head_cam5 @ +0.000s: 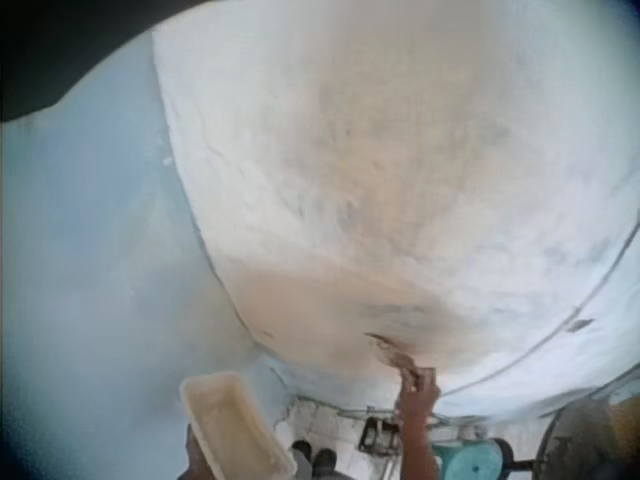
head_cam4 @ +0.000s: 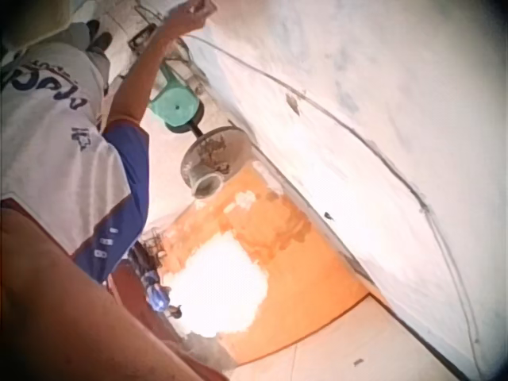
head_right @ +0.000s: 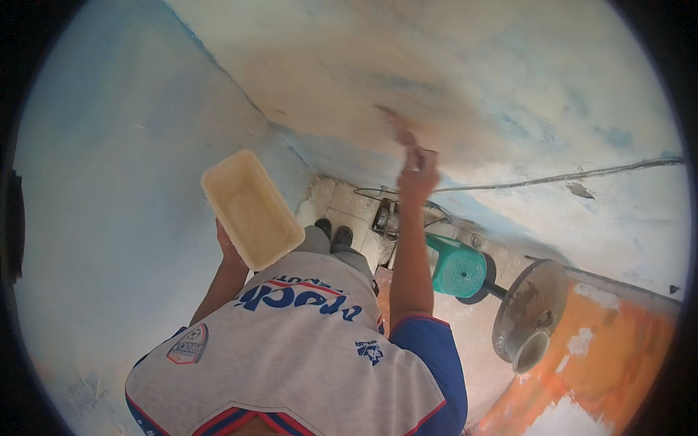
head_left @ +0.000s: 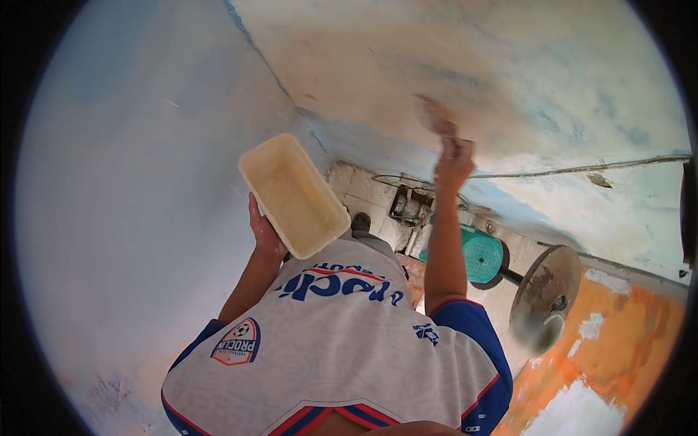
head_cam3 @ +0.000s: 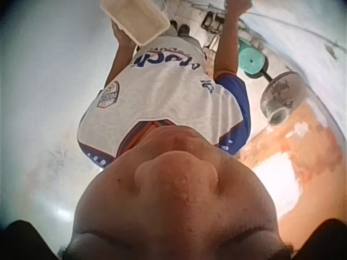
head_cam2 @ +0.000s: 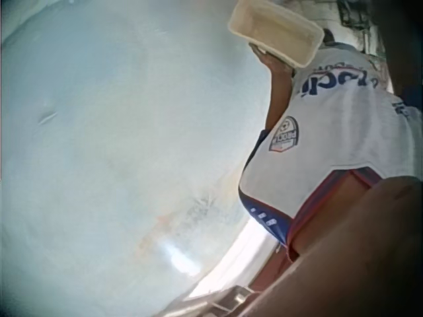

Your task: The person applies plaster to a ceiling using a spreader, repeatedly picking up plaster from a container held in the left hand and smoothing it across the surface.

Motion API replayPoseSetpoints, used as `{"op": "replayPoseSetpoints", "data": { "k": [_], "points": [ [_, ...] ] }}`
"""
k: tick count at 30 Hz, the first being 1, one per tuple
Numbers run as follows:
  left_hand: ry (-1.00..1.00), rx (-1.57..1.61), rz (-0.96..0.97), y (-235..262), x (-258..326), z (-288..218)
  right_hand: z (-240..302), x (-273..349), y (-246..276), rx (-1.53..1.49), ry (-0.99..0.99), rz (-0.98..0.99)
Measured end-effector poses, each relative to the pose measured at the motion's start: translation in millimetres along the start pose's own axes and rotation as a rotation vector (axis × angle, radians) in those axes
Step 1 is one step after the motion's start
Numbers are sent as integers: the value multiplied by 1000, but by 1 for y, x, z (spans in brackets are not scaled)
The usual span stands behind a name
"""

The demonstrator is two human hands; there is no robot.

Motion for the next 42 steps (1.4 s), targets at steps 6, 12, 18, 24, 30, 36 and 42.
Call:
{"op": "replayPoseSetpoints", "data": {
  "k": [6, 12, 18, 24, 30, 36, 42],
  "points": [
    [100, 4, -17, 0, -28, 15, 15, -44, 143, -522, -68, -352],
    [136, 132, 48, -27, -49, 7, 9, 33, 19, -118, -35, 154],
    [-55, 85, 106, -21, -58, -30, -11, 8, -20, -4, -97, 143],
    [-99, 176, 234, -8, -58, -37, 16, -76, 168, -321, -1, -190],
    [-76, 183, 189, 1, -66, -29, 27, -39, 165, -273, -71, -87],
    [-88, 154, 252, -33, -61, -27, -12, -33, 47, -368, -174, 73],
    [-205, 138, 253, -45, -49, -8, 3, -93, 210, -586, 23, -272]
  ]
}}
Point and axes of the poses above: each hand's wrist, its own x-axis away from the middle knuckle, its own y-axis out of the back of the hand, z = x × y, the point moved 10 cm from there along -x, towards the middle knuckle, and after that the axes turned 4 degrees about -x, right-handed, at the moved point
